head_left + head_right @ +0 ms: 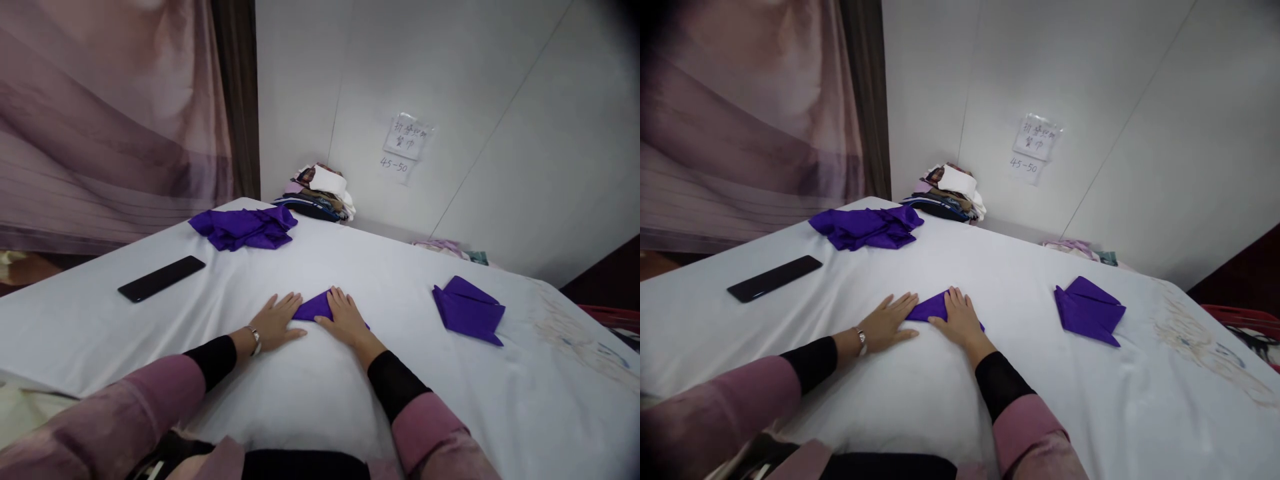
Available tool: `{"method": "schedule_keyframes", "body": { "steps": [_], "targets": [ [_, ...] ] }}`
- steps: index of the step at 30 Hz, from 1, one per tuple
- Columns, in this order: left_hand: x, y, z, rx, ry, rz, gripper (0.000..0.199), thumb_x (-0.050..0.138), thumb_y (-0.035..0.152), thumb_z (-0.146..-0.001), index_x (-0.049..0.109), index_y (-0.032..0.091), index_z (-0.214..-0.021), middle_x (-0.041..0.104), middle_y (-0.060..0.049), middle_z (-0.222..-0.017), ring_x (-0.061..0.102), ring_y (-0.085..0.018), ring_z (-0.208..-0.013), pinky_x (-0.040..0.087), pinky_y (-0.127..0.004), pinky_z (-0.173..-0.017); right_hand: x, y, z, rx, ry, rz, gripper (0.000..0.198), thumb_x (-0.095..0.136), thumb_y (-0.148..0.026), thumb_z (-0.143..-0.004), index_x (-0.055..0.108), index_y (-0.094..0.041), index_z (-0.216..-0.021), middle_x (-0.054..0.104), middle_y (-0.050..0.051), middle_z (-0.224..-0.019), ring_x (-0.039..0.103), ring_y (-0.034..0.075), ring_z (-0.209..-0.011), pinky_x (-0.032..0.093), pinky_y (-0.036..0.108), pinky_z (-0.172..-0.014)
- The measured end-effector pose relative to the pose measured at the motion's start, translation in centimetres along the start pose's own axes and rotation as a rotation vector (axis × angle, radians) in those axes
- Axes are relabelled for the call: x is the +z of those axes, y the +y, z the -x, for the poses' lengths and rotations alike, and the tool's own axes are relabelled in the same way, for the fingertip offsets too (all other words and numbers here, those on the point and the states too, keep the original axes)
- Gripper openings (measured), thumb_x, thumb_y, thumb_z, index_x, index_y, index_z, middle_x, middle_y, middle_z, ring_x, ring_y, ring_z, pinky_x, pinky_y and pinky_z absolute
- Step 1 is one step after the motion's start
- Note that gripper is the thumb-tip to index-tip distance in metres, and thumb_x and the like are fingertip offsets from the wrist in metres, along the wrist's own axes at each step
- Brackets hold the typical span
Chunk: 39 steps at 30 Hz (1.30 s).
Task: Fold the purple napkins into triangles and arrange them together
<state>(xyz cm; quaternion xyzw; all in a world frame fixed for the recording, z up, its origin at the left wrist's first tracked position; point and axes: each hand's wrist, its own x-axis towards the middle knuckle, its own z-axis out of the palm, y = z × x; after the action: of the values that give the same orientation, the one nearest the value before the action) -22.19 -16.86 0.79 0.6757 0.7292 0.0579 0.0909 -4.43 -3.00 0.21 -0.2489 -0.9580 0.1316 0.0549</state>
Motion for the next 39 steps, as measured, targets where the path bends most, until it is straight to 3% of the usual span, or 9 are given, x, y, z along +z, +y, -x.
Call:
{"method": "schedule_keyframes", "body": {
  "steps": [4,8,10,13,22,31,39],
  "targets": [
    [-1.3,-0.1,0.0,-0.081,0.020,0.006,0.080,0.023,0.069,-0.081,0.024,0.017,-0.141,0.022,-0.013,-0.148,0.016,-0.026,-0.137,0.010,-0.050,-0.110,0.2,0.1,0.0,-0.002,0.011,-0.004,0.083,0.027,-0.067,-0.084,0.021,-0.008,-0.142,0.013,0.015,-0.150,0.005,0.027,-0.138,0.007,0.045,-0.109],
    [-1.6,3.2,-2.6,0.083,0.130,0.021,0.079,0.025,0.068,-0.081,0.022,0.017,-0.142,0.022,-0.011,-0.149,0.014,-0.024,-0.138,0.007,-0.045,-0.111,0.4,0.4,0.0,-0.023,0.018,0.034,0.075,0.033,-0.057,-0.087,0.020,-0.010,-0.143,0.013,0.014,-0.150,0.007,0.027,-0.138,0.010,0.046,-0.109],
    [-1.2,5.0,-4.2,0.150,0.128,0.061,0.081,0.028,0.069,-0.080,0.020,0.017,-0.142,0.022,-0.011,-0.149,0.014,-0.023,-0.138,0.008,-0.044,-0.112,0.6,0.5,0.0,-0.040,0.010,0.061,0.070,0.038,-0.049,-0.087,0.019,-0.012,-0.143,0.014,0.012,-0.150,0.007,0.026,-0.138,0.011,0.047,-0.109],
    [-0.2,6.3,-5.9,0.141,0.089,0.142,0.083,0.027,0.069,-0.081,0.018,0.015,-0.142,0.020,-0.013,-0.150,0.013,-0.024,-0.138,0.009,-0.044,-0.111,0.7,0.6,-0.1,-0.042,-0.004,0.077,0.069,0.040,-0.042,-0.086,0.017,-0.012,-0.144,0.015,0.011,-0.150,0.005,0.026,-0.138,0.010,0.047,-0.109],
    [1.3,5.6,-7.0,0.042,0.050,0.235,0.083,0.019,0.069,-0.082,0.013,0.013,-0.143,0.016,-0.010,-0.151,0.011,-0.021,-0.139,0.011,-0.041,-0.112,-0.4,0.7,-0.2,0.013,-0.075,-0.119,0.080,0.045,-0.044,-0.082,0.006,-0.016,-0.145,0.011,0.008,-0.151,0.008,0.022,-0.138,0.011,0.041,-0.110],
    [2.1,6.1,-7.5,0.008,0.051,0.104,0.083,0.027,0.069,-0.080,0.026,0.012,-0.140,0.019,-0.012,-0.150,0.013,-0.024,-0.138,0.010,-0.044,-0.111,-0.6,2.7,3.0,0.016,-0.062,0.014,0.086,0.042,-0.061,-0.080,0.016,-0.010,-0.144,0.010,0.011,-0.151,0.006,0.025,-0.138,0.007,0.044,-0.110],
    [2.3,5.9,-7.6,0.019,0.055,0.108,0.082,0.027,0.070,-0.079,0.028,0.015,-0.140,0.017,-0.011,-0.150,0.012,-0.024,-0.139,0.009,-0.044,-0.111,-0.9,4.4,6.6,0.033,-0.080,0.062,0.080,0.029,-0.064,-0.085,0.009,-0.015,-0.145,0.009,0.009,-0.151,0.006,0.023,-0.139,0.006,0.046,-0.110]
  ]
}}
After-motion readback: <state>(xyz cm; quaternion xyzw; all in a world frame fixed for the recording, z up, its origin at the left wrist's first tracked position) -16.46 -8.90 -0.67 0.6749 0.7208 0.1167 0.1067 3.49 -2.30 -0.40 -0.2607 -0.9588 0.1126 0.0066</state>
